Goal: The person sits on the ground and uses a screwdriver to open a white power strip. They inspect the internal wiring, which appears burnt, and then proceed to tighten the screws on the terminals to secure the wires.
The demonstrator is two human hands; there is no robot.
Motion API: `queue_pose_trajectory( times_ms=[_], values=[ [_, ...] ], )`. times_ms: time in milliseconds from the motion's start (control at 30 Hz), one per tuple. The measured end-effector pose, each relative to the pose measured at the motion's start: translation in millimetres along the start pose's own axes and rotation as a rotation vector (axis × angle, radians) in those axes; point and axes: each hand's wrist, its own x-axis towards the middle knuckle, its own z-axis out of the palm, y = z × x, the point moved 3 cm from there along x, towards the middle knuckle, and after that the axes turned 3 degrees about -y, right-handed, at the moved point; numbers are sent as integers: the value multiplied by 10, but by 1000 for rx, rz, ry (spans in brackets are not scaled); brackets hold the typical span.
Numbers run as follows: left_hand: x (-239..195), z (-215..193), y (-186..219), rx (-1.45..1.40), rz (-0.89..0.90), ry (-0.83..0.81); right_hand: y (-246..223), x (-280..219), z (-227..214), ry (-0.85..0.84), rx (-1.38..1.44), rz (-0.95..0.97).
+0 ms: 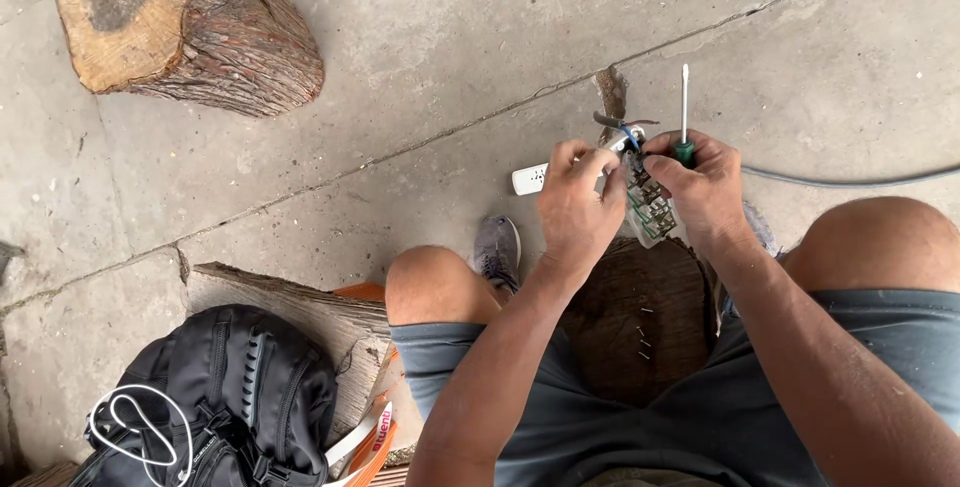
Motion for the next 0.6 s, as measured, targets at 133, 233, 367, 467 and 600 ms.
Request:
queue_pose_trajectory(
  times_ms=[133,233,367,467,600],
  values=[
    [-46,-40,73,93,-78,-209,66,24,-13,19,-5,9],
    [-20,-91,169,-139,-258,-331,3,24,15,14,0,8],
    [-76,50,42,-337,-419,-290,-126,-8,36,-8,2,-4],
    [-133,229,-171,-448,-525,-220,-209,-39,18,-100,52,105],
    [-131,139,-54,-450,-503,-144,-281,-52,-8,-118,65,145]
  ],
)
